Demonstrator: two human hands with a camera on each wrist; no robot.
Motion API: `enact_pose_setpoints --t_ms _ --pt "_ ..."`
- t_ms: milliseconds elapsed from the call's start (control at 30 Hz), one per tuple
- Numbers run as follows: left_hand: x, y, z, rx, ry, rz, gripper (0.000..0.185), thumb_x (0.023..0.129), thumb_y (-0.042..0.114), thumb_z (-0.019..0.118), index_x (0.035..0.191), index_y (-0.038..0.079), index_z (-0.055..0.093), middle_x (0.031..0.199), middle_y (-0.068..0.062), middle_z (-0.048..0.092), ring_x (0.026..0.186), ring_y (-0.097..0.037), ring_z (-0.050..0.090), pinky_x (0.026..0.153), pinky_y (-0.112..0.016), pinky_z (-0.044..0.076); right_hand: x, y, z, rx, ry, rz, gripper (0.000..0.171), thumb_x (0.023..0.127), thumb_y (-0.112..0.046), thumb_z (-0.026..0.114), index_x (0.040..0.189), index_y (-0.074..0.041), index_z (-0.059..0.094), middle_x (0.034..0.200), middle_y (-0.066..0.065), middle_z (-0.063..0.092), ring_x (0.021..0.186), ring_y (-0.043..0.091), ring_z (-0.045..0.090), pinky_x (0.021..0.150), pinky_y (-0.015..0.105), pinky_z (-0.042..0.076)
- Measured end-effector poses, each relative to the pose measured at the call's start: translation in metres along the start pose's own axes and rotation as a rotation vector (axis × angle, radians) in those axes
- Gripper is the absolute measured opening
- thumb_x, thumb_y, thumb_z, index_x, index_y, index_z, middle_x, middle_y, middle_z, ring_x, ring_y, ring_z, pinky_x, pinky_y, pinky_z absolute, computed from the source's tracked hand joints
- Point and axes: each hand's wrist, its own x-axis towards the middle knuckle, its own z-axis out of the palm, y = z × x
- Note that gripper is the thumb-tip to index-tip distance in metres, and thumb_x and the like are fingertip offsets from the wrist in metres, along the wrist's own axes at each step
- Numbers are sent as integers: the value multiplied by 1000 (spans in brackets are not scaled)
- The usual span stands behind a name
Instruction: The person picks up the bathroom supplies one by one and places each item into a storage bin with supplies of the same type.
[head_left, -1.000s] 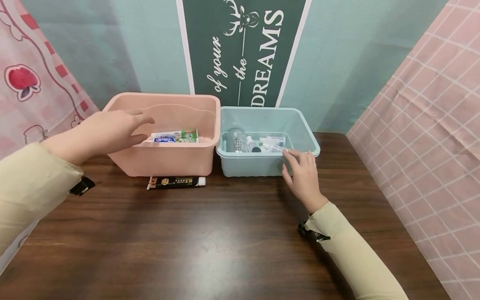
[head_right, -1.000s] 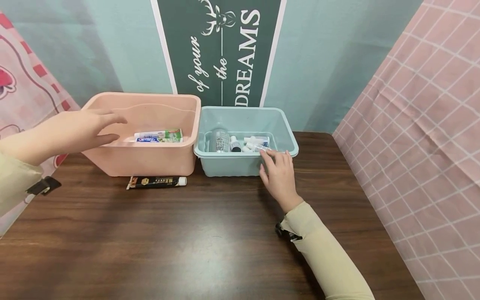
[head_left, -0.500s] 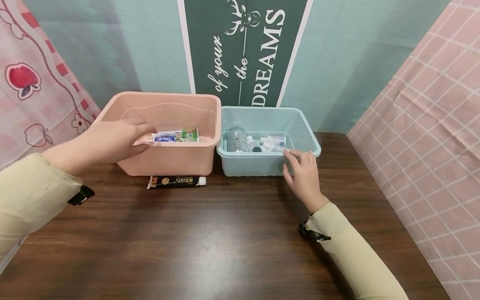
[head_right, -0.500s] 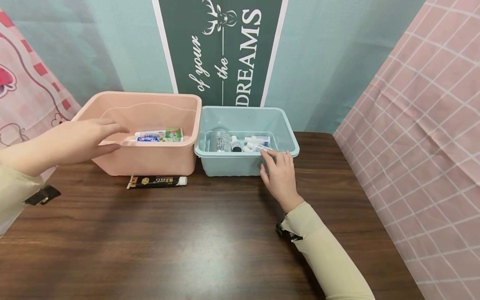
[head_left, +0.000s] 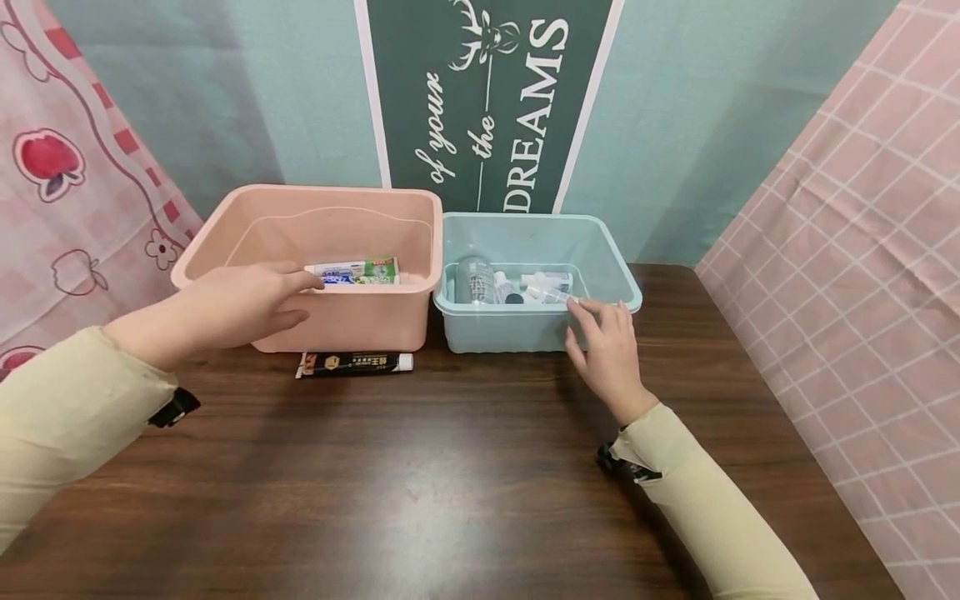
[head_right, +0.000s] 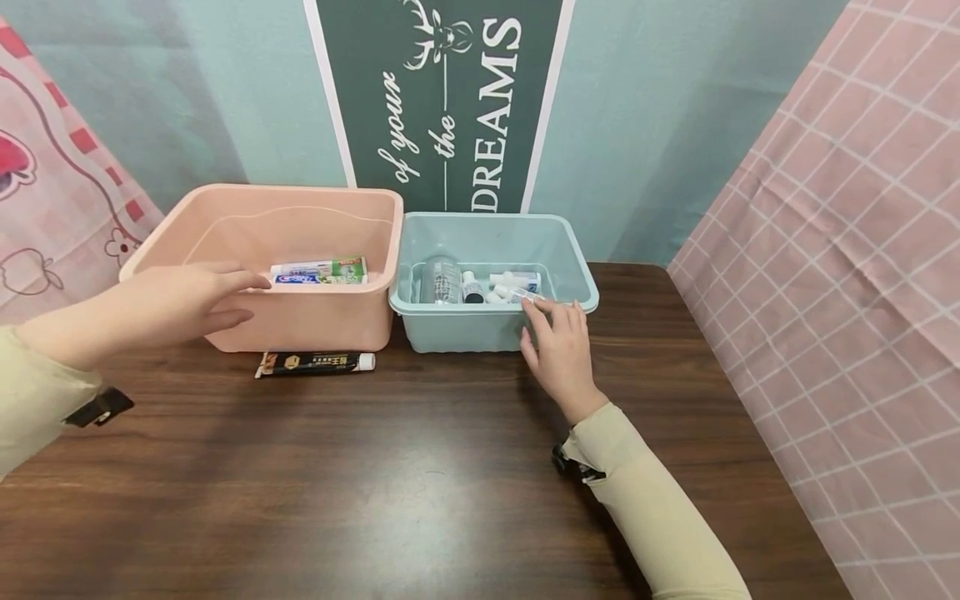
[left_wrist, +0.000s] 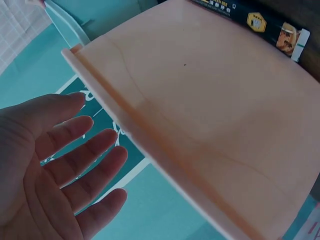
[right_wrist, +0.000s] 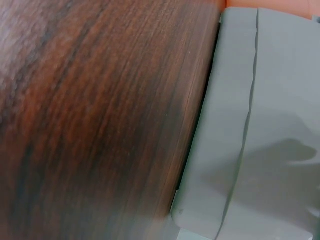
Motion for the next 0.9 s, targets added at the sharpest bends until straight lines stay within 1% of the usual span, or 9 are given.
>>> enact_pose_setpoints --t_ms 133,233,333,500,667,900 --pt "-1 -3 6 -7 28 50 34 77 10 72 107 0 60 96 -13 63 84 -28 61 70 -46 49 0 0 0 2 5 0 40 83 -9 60 122 -1 58 113 21 53 99 41 48 100 60 25" --pt "-1 -4 8 -8 42 71 33 77 9 72 106 0 60 96 -13 63 84 -28 61 71 -46 49 1 -1 0 3 9 1 40 82 -9 61 121 -1 58 113 21 53 99 41 48 100 60 25" --pt "-2 -4 9 -7 47 74 33 77 9 72 106 0 60 95 -12 62 84 -28 61 71 -45 49 1 -1 0 7 13 4 40 81 -9 62 121 -1 58 112 21 53 99 41 48 100 60 25" --pt "-4 -2 11 -4 52 79 33 77 8 71 107 -1 60 96 -13 63 85 -28 61 73 -45 49 0 0 -1 -6 -7 6 40 83 -9 60 122 -1 58 113 21 53 100 41 48 100 60 24" --pt "-6 0 14 -1 56 91 33 77 8 72 106 -2 60 97 -13 63 87 -28 62 74 -45 49 0 1 -2 -8 -9 1 40 83 -9 59 122 -1 57 114 21 52 100 41 48 100 60 24" --pt "-9 2 19 -8 41 80 34 78 11 71 109 0 60 103 -15 64 92 -30 63 77 -46 49 1 1 -1 -5 9 -8 40 82 -9 61 121 -1 58 113 21 53 99 41 48 99 61 26"
